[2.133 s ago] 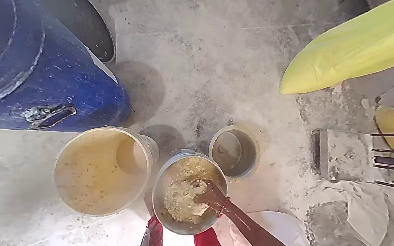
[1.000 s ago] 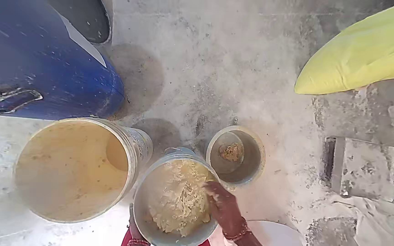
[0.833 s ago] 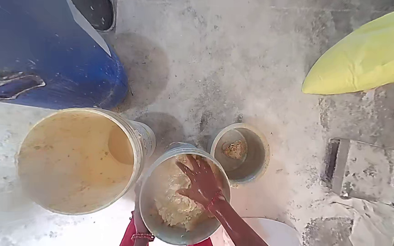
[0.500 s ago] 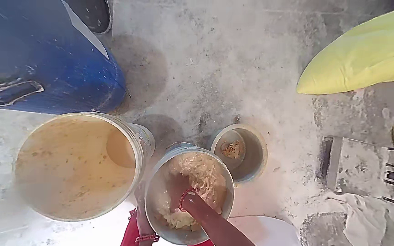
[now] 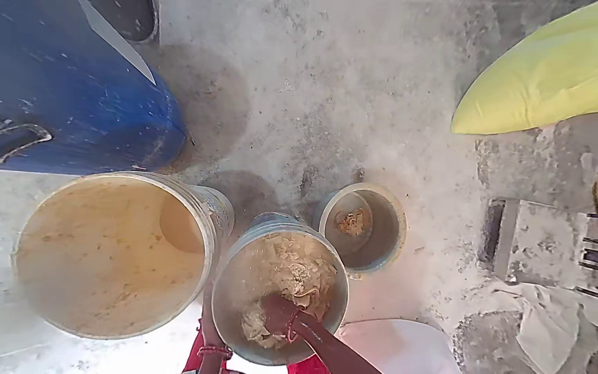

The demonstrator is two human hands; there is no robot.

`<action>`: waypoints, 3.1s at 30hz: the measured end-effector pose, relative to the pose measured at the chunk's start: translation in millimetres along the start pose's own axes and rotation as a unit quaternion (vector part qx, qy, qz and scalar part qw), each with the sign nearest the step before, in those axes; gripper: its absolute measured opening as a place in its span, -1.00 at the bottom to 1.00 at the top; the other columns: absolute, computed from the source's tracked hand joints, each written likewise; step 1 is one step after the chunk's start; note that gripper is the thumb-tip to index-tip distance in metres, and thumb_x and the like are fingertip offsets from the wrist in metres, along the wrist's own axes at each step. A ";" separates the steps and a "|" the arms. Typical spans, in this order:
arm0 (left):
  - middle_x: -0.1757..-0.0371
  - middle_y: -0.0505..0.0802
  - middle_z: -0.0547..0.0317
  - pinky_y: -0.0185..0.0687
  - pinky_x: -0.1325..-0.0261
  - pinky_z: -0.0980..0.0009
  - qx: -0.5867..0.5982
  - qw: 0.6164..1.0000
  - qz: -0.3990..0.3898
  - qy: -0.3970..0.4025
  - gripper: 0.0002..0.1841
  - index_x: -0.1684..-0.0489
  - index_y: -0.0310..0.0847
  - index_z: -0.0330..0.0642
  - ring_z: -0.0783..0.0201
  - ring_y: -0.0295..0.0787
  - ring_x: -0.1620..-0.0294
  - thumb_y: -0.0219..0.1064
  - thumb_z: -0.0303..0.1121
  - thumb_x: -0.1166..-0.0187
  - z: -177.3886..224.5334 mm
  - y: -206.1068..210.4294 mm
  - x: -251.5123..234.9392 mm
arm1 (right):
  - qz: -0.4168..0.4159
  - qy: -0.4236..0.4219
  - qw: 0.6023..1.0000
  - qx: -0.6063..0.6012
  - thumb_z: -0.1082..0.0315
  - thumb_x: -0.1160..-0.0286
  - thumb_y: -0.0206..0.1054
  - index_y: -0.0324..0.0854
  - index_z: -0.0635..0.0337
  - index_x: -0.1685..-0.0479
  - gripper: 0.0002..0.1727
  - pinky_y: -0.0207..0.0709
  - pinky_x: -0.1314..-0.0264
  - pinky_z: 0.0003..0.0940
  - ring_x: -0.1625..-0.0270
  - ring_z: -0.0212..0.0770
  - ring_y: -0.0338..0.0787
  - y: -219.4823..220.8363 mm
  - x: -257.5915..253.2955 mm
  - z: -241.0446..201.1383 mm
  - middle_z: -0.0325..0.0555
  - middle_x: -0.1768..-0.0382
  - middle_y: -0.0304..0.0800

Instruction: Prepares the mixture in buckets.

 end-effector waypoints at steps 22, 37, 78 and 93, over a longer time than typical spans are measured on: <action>-0.04 0.80 0.35 0.65 -0.19 0.47 0.129 0.968 0.134 -0.167 -0.44 -0.34 0.45 0.06 0.52 0.75 -0.08 -0.53 -0.06 -0.91 23.9 23.2 26.7 | 0.424 0.121 0.853 -0.280 0.47 -0.56 0.39 0.21 0.52 -0.66 -0.30 0.34 -0.68 -0.11 -0.59 0.09 0.53 -106.3 149.4 235.1 0.41 -0.54 0.47; -0.11 0.89 0.54 0.78 -0.15 0.48 0.155 0.983 -0.073 0.068 -0.47 -0.31 0.59 0.26 0.57 0.81 -0.14 -0.30 0.17 -0.84 -16.4 -3.0 4.0 | 0.698 -0.048 0.702 -0.130 0.63 -0.44 0.27 0.78 0.46 -0.03 -0.74 0.70 -0.22 -0.08 -0.04 0.09 0.86 -90.6 172.1 188.5 0.27 0.04 0.86; -0.30 0.71 -0.04 0.61 -0.19 0.30 -0.139 0.984 -0.020 -0.109 -0.47 -0.55 0.40 -0.29 0.28 0.71 -0.13 -0.17 -0.09 -0.87 -53.2 -114.4 88.0 | 0.496 -0.152 0.564 -0.643 0.47 -0.85 -0.29 0.48 0.20 0.10 -0.64 0.72 0.20 -0.48 0.36 -0.41 0.79 -42.9 159.8 168.6 -0.27 0.45 0.76; -0.06 0.74 0.05 0.64 -0.17 0.60 -0.180 0.966 -0.008 0.188 -0.62 -0.22 0.50 -0.59 0.57 0.71 -0.03 0.03 -0.35 -0.74 19.9 -43.5 134.8 | 0.714 0.027 0.682 -0.157 0.42 -0.66 0.21 0.69 0.45 -0.23 -0.67 0.62 -0.35 0.01 -0.22 0.16 0.79 -103.7 166.2 185.6 0.37 -0.19 0.75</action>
Point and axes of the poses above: each hand's wrist, its own x-axis away from the middle knuckle, its own y-axis out of the palm, z = x × y, the point moved 6 cm from there along -x, towards the middle knuckle
